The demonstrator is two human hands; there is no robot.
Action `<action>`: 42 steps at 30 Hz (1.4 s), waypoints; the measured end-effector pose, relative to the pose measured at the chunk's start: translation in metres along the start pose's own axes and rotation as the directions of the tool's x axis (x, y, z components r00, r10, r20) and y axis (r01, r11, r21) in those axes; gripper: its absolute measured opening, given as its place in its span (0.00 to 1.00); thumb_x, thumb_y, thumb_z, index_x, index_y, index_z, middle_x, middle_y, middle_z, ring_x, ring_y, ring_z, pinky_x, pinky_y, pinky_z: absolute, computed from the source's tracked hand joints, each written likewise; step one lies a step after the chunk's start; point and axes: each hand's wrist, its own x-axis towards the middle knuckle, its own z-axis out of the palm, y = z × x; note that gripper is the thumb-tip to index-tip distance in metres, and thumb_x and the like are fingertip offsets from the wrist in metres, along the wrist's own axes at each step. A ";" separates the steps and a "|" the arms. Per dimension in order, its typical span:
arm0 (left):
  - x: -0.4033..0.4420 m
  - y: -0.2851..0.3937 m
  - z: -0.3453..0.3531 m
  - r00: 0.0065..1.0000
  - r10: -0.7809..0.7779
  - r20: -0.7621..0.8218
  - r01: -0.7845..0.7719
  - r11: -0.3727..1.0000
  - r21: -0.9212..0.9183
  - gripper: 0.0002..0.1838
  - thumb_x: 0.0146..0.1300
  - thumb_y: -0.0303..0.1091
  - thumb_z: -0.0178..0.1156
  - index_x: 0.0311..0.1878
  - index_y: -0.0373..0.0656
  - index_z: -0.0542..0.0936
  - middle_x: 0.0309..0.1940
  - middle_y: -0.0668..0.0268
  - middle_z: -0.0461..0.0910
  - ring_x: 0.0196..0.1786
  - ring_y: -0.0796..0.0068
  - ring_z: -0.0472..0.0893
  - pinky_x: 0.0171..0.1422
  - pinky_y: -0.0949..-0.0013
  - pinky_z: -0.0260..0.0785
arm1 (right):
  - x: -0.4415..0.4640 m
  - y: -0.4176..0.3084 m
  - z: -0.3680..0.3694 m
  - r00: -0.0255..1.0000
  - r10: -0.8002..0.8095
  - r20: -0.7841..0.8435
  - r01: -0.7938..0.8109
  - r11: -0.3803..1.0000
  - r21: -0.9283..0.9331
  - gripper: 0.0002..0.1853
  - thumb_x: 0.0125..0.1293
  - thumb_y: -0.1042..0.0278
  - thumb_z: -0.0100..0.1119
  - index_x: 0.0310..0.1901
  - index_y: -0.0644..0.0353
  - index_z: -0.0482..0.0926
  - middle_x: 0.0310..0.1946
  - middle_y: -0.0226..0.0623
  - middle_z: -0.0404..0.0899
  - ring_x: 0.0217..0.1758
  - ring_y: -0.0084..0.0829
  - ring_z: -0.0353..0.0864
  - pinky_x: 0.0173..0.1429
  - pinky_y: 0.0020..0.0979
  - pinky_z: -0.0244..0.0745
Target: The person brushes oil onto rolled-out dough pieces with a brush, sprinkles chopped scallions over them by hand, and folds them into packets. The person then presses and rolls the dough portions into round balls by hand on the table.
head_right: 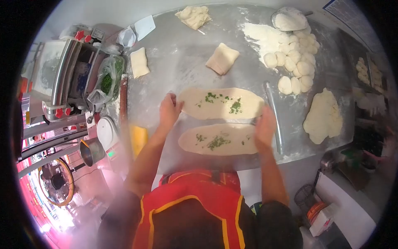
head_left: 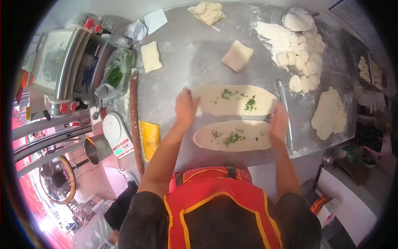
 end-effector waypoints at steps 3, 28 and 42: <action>0.011 -0.003 0.002 0.998 -0.049 0.039 0.047 0.998 0.040 0.14 0.55 0.34 0.64 0.40 0.38 0.73 0.27 0.58 0.77 0.31 0.60 0.78 0.36 0.61 0.70 | -0.001 -0.053 0.028 0.989 -0.131 0.063 0.137 0.985 -0.102 0.30 0.64 0.66 0.53 0.66 0.65 0.60 0.66 0.50 0.59 0.71 0.49 0.54 0.74 0.48 0.45; -0.008 0.023 -0.001 1.000 -0.001 0.021 0.006 0.962 -0.273 0.09 0.58 0.31 0.60 0.40 0.38 0.76 0.27 0.61 0.77 0.29 0.68 0.76 0.36 0.66 0.70 | 0.006 -0.102 0.030 0.927 -0.201 0.317 0.257 0.956 -0.144 0.29 0.64 0.62 0.52 0.65 0.63 0.63 0.68 0.43 0.60 0.75 0.46 0.47 0.74 0.58 0.37; -0.028 0.054 0.038 0.951 0.256 -0.176 -0.270 0.961 -0.064 0.14 0.59 0.33 0.62 0.44 0.37 0.74 0.40 0.54 0.78 0.39 0.56 0.79 0.43 0.61 0.72 | 0.008 -0.106 0.038 0.901 -0.334 0.278 0.331 0.942 0.059 0.31 0.66 0.59 0.51 0.68 0.63 0.58 0.70 0.47 0.54 0.75 0.46 0.48 0.73 0.57 0.39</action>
